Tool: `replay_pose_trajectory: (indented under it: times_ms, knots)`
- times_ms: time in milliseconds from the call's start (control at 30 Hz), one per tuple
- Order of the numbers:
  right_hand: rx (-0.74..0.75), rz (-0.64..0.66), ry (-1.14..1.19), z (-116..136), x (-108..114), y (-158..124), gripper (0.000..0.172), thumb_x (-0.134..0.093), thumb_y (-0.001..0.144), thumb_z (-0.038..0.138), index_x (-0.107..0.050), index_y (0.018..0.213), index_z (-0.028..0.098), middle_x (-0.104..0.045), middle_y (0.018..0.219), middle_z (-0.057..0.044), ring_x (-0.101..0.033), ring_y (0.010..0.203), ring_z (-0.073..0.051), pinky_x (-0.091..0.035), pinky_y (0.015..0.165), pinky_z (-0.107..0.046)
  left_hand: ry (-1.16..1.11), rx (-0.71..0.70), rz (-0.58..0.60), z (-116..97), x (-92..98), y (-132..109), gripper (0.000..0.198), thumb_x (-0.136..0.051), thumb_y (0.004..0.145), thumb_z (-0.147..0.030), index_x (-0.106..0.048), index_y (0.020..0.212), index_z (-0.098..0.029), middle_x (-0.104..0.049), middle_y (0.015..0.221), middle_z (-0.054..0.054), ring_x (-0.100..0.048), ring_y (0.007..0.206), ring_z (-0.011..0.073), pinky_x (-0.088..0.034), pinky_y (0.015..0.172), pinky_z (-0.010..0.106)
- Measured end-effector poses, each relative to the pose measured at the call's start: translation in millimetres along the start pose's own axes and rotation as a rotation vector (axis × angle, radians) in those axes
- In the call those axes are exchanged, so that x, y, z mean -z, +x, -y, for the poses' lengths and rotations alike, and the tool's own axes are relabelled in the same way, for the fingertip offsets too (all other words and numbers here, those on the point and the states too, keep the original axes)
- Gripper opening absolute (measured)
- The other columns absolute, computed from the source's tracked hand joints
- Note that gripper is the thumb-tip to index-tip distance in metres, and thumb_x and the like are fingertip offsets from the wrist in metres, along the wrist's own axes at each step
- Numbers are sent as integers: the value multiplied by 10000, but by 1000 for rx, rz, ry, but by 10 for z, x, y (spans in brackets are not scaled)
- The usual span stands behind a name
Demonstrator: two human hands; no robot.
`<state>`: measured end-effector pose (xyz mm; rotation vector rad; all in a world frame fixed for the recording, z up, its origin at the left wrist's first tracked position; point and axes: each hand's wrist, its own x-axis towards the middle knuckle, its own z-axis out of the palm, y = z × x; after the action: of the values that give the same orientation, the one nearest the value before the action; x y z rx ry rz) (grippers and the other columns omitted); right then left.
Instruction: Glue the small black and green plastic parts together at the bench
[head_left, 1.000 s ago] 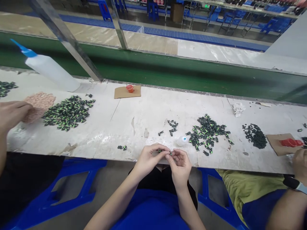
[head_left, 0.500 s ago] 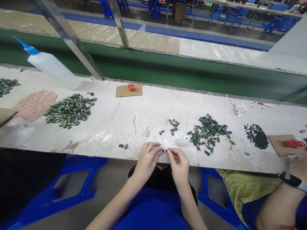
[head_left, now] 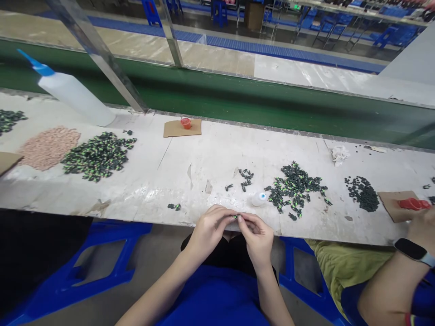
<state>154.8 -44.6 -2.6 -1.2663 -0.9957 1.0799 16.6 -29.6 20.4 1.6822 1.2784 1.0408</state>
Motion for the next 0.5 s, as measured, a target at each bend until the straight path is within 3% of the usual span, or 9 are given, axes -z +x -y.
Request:
replay_pose_trajectory:
  times_ms: [200, 500]
  knots:
    - [46, -49, -18, -12, 40, -8, 195, -747, 726, 262, -721, 895, 169, -759, 784, -69, -721, 685, -203, -627, 646, -339, -105, 121, -22, -105, -1, 6, 136, -618, 828, -221, -738, 890, -203, -737, 891, 60, -690, 864, 203, -576, 798, 324]
    - [132, 36, -34, -6, 132, -10, 217, -695, 764, 243, -610, 962, 212, -728, 769, -38, -709, 693, -169, -595, 626, -277, -184, 245, -16, -185, -22, -8, 225, -660, 768, -268, -714, 972, -191, -747, 940, 59, -722, 843, 207, -607, 766, 310]
